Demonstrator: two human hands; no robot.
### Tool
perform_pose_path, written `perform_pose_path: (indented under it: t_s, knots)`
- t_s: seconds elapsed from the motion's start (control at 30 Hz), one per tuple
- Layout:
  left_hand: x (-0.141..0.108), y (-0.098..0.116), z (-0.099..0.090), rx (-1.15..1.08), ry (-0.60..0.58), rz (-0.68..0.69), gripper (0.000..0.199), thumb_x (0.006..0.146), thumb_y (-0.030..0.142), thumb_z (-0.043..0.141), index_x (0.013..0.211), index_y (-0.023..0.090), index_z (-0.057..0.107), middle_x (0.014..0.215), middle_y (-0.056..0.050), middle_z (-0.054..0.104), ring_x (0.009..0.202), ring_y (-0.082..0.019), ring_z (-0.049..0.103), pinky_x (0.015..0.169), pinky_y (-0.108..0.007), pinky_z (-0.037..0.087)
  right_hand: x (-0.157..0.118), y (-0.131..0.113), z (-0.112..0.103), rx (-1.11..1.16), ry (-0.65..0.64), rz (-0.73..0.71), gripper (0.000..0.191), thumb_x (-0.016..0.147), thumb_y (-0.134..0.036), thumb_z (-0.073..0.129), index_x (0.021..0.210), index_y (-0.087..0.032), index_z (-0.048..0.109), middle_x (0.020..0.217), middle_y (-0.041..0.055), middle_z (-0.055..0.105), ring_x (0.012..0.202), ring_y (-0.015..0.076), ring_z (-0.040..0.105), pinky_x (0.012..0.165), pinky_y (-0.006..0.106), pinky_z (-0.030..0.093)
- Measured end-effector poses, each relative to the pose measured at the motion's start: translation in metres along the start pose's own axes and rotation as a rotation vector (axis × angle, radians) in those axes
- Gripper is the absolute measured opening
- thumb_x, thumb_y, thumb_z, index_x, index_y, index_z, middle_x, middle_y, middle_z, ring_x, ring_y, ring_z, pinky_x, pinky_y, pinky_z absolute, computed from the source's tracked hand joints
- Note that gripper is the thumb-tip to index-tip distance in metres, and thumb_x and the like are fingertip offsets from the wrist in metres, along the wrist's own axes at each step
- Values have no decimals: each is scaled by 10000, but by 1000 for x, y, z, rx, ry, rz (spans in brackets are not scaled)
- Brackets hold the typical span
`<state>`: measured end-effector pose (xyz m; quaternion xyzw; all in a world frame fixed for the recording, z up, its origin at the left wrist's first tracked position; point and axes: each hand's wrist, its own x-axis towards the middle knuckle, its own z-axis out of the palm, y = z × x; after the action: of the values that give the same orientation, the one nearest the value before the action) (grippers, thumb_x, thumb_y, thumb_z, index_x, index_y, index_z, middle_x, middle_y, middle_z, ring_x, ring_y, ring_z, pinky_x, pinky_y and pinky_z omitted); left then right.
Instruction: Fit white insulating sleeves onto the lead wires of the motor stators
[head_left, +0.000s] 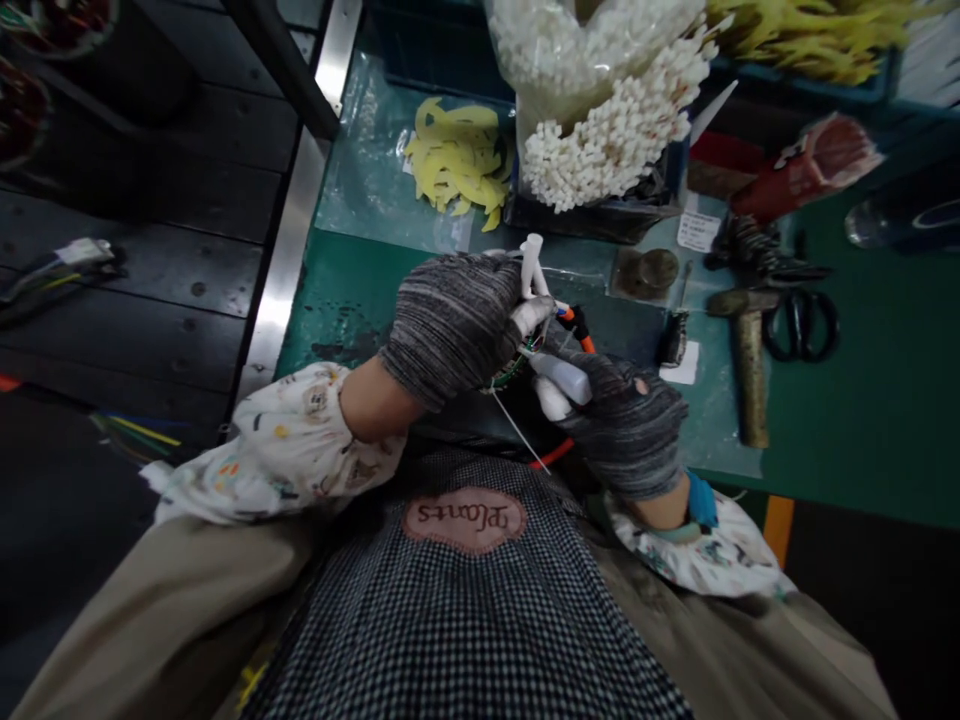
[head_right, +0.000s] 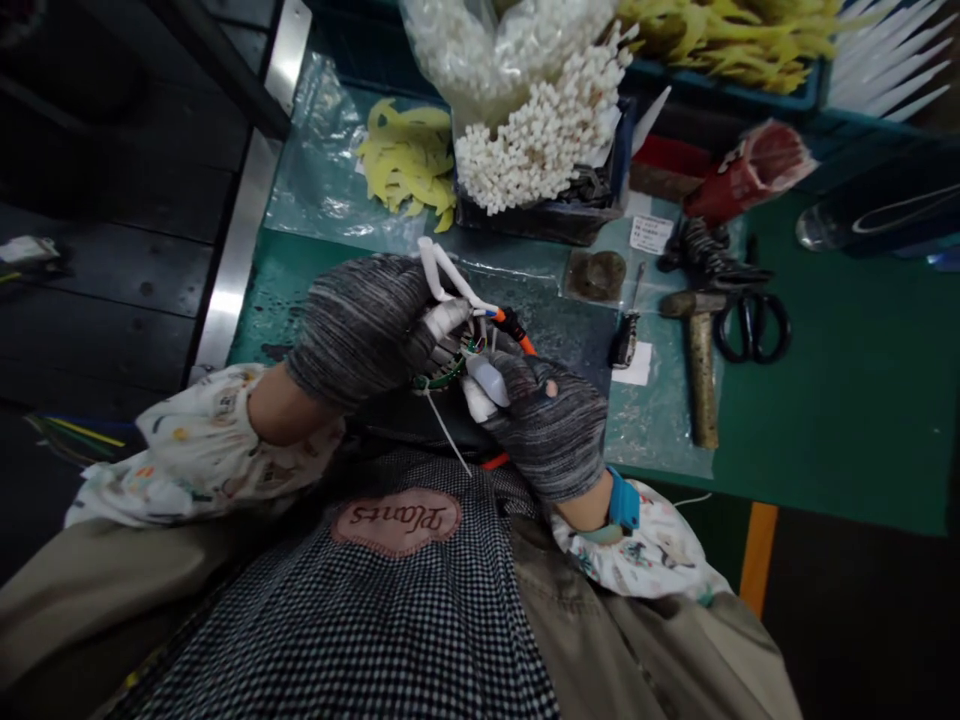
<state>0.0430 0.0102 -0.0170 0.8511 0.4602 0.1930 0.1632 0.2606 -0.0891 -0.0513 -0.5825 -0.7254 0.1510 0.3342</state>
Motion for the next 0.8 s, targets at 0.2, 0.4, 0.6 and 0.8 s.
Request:
perform_pose_path:
  t_s: [0.2, 0.4, 0.6, 0.8]
  knots:
    - [21, 1, -1, 12, -66, -76, 334, 1115, 500, 689, 1096, 213, 858, 1070, -127, 843, 1016, -379, 825, 953, -554, 668, 2, 8, 15, -94, 27, 20, 297, 1023, -559, 843, 1223, -350, 906, 1086, 39, 885, 887, 264, 821, 853, 381, 701]
    - [28, 5, -3, 36, -120, -107, 350, 1128, 536, 630, 1151, 256, 838, 1121, -111, 863, 1041, -370, 822, 954, -541, 673, 0, 7, 13, -292, 97, -27, 349, 1083, -554, 750, 1195, -260, 900, 1001, 105, 886, 850, 278, 837, 763, 356, 674]
    - [26, -1, 0, 47, -88, -49, 387, 1138, 535, 592, 1148, 249, 853, 1097, -109, 880, 1015, -370, 843, 913, -545, 694, -6, 3, 8, -94, 76, 45, 285, 1084, -474, 763, 1240, -271, 889, 1056, 88, 899, 1000, 307, 875, 902, 383, 715]
    - [-8, -19, 2, -47, 106, 67, 478, 1202, 576, 492, 1238, 253, 843, 1219, -101, 885, 1127, -327, 857, 1001, -503, 718, -28, -8, 18, 186, 39, 146, 277, 1078, -409, 741, 1273, -260, 871, 1288, 79, 893, 1155, 297, 876, 1054, 445, 732]
